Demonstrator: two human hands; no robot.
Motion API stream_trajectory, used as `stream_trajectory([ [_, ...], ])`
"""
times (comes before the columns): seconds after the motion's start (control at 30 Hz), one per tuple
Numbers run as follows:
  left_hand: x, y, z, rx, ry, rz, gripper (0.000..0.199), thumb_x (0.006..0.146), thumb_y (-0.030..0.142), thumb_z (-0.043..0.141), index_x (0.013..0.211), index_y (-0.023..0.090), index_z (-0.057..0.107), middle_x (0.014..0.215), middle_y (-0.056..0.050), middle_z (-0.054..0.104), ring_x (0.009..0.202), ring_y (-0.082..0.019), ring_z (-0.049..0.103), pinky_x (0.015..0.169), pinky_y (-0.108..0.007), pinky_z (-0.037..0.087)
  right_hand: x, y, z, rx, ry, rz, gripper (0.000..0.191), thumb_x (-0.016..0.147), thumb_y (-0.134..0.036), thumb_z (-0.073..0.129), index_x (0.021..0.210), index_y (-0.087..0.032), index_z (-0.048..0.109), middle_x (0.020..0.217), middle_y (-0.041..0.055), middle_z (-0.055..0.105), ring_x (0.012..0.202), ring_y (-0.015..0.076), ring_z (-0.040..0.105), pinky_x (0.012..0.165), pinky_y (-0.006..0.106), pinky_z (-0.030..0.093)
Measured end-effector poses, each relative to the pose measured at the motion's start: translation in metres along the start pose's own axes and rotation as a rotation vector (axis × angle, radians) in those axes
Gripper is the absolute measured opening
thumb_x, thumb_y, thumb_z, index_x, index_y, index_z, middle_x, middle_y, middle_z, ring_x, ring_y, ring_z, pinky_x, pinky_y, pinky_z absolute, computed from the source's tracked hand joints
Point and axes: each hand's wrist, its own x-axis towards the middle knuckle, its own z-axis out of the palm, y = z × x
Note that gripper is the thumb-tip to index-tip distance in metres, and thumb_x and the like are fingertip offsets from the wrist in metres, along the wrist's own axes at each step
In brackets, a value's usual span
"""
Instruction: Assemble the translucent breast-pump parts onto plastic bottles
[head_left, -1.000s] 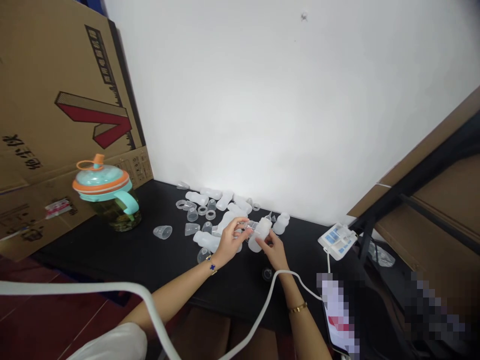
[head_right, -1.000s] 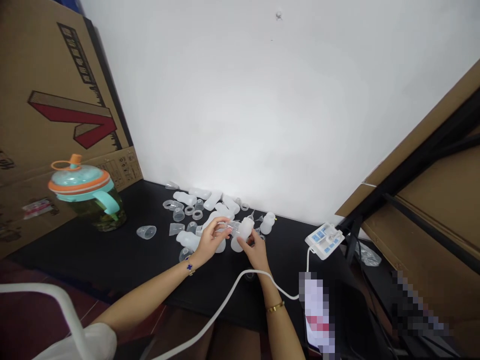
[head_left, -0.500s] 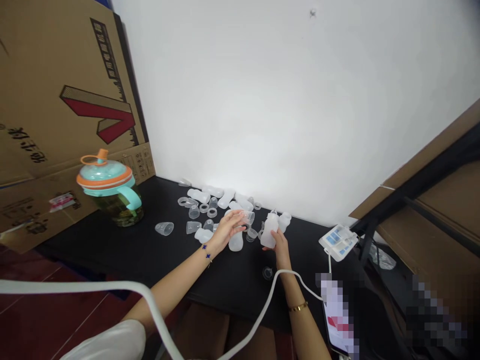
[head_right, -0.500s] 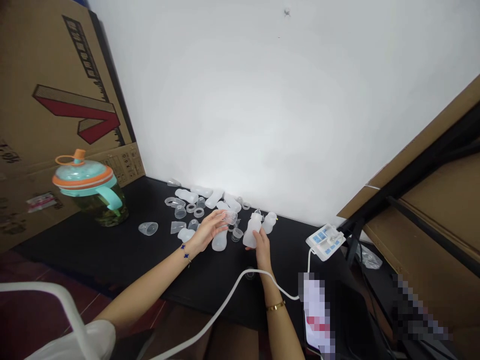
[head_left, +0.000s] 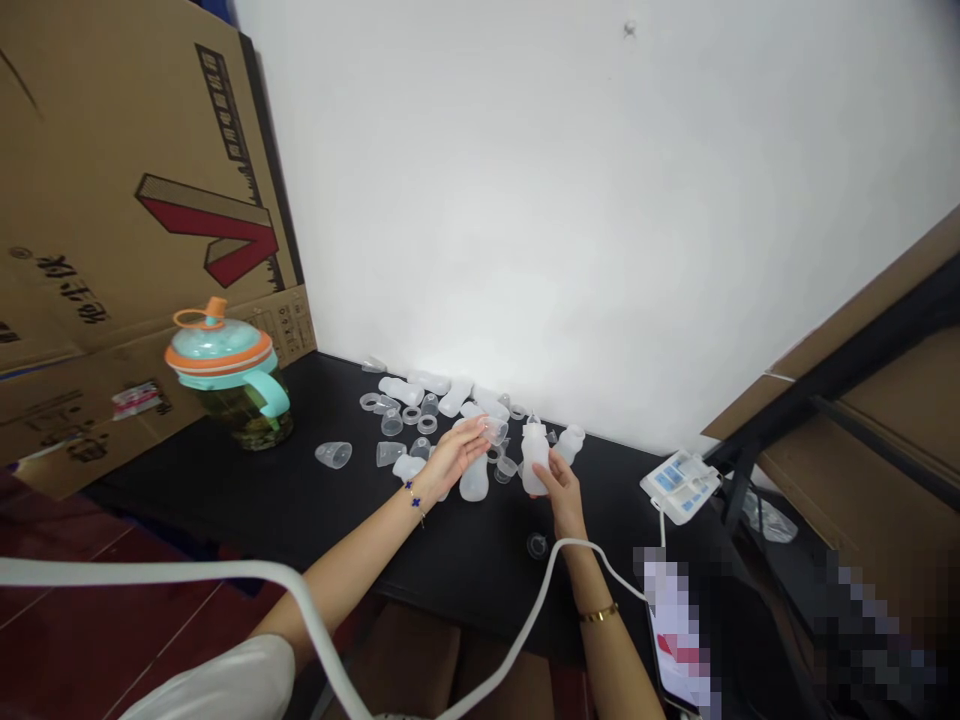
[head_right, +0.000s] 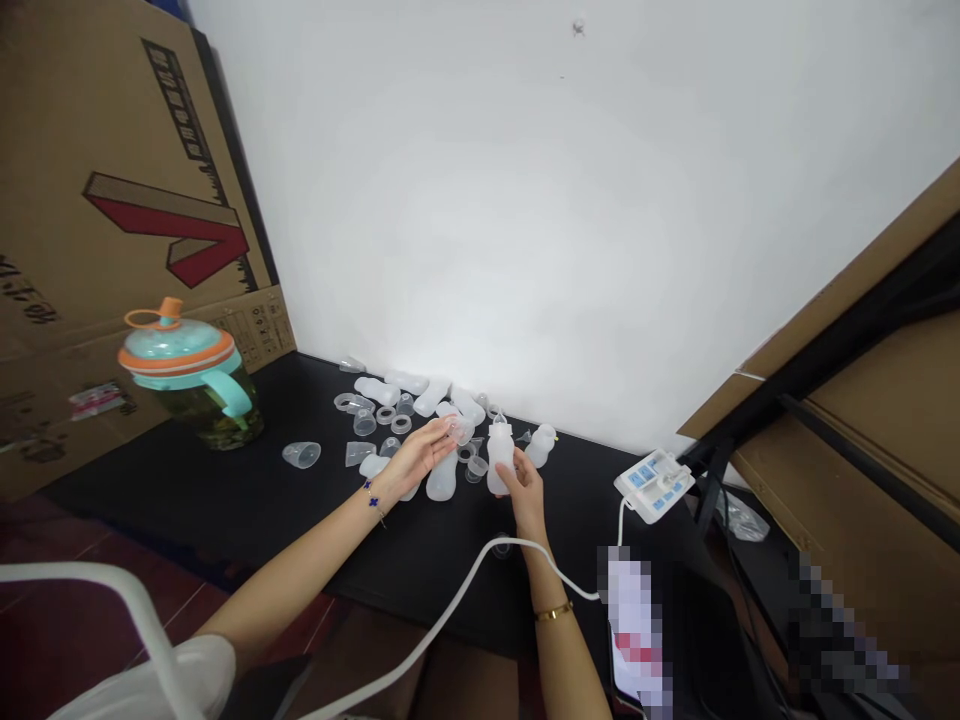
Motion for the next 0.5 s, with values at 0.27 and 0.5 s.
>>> stream_trajectory([
  [0.27,0.0049,-0.0034,-0.004,-0.018,0.032,0.009,0.012,0.084,0.02,0.075,0.095,0.016,0.073,0.107,-0.009,0.075,0.084,-0.014,0.071,0.087,-0.027,0.059,0.0021,0.0038,-0.0014,-0.042,0.001,-0.116,0.057,0.07,-0.044,0.083,0.117,-0.017,0.067,0.121,0.0116,0.071,0.116,0.0318,0.064,0.101,0.047,0.05],
  [0.5,0.0099,-0.0033,-0.0089,-0.031,0.041,0.026,0.017,0.083,0.029,0.077,0.091,0.017,0.069,0.097,-0.007,0.074,0.079,-0.013,0.069,0.082,-0.026,0.059,-0.0027,-0.0043,-0.0009,-0.131,-0.027,-0.129,0.057,0.07,-0.046,0.081,0.118,-0.019,0.065,0.122,0.0106,0.068,0.109,0.0317,0.065,0.075,0.037,0.06],
])
